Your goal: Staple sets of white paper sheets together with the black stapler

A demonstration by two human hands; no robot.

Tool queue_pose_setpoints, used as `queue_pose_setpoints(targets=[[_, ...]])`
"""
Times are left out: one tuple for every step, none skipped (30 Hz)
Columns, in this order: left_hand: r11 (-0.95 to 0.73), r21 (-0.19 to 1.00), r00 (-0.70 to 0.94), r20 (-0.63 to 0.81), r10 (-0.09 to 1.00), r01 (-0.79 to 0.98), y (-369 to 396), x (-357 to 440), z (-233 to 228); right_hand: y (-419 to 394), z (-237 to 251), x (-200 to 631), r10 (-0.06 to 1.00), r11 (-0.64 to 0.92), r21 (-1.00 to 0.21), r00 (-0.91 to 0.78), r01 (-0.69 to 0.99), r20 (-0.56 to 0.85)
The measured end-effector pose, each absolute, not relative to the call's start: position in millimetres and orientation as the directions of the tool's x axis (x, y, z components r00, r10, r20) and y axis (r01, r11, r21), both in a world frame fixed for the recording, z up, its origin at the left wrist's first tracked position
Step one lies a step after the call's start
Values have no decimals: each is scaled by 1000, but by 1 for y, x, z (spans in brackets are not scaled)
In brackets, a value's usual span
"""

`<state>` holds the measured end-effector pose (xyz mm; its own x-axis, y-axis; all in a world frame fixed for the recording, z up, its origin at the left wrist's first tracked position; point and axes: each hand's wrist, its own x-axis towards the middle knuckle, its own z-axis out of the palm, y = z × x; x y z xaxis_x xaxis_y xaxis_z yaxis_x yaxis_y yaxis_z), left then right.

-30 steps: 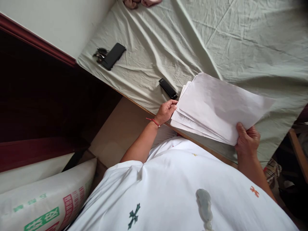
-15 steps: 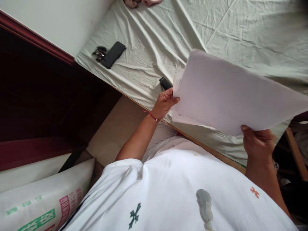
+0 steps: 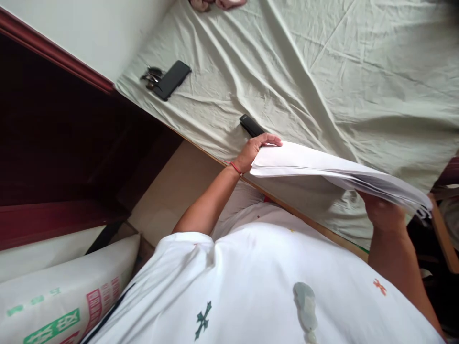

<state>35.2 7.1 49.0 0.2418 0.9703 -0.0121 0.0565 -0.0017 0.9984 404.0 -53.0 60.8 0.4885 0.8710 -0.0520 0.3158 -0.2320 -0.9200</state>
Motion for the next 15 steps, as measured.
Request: queue_pose_setpoints(targets=[[-1, 998, 253, -15, 967, 63, 8, 37, 52, -50, 61, 401, 890, -205, -932, 452, 298, -51], [-13, 998, 257, -5, 966, 67, 9, 38, 55, -49, 61, 399, 900, -175, -944, 434, 280, -38], [-31, 997, 255, 12, 967, 68, 9, 38, 57, -48, 61, 397, 910, -126, -960, 415, 249, -12], [-49, 996, 249, 30, 968, 69, 9, 38, 59, -48, 61, 397, 926, -53, -978, 375, 203, 28], [-60, 996, 241, 42, 970, 68, 7, 37, 60, -49, 61, 398, 939, -7, -980, 338, 199, 62], [-60, 996, 235, 43, 971, 65, 5, 35, 59, -51, 60, 401, 948, 2, -979, 312, 206, 68], [-45, 997, 243, 30, 970, 59, 3, 34, 56, -52, 58, 405, 957, -11, -974, 285, 226, 55], [-19, 998, 263, 5, 965, 52, 0, 32, 51, -54, 56, 409, 964, -56, -965, 265, 256, 15], [11, 999, 289, -23, 957, 44, -3, 31, 45, -55, 54, 413, 967, -108, -953, 253, 284, -34], [46, 998, 322, -56, 945, 38, -5, 30, 39, -57, 51, 416, 966, -152, -939, 247, 308, -76], [87, 996, 330, -91, 940, 25, -8, 30, 33, -57, 48, 419, 965, -175, -933, 244, 315, -98], [125, 992, 332, -123, 935, 17, -10, 30, 27, -58, 46, 419, 963, -181, -933, 247, 310, -105], [144, 990, 322, -141, 936, 14, -12, 30, 22, -58, 44, 419, 962, -168, -942, 255, 292, -92], [148, 989, 301, -144, 943, 10, -14, 30, 19, -58, 43, 419, 963, -140, -955, 262, 263, -70], [138, 990, 279, -134, 951, 8, -15, 31, 18, -57, 43, 418, 964, -107, -967, 264, 233, -43]])
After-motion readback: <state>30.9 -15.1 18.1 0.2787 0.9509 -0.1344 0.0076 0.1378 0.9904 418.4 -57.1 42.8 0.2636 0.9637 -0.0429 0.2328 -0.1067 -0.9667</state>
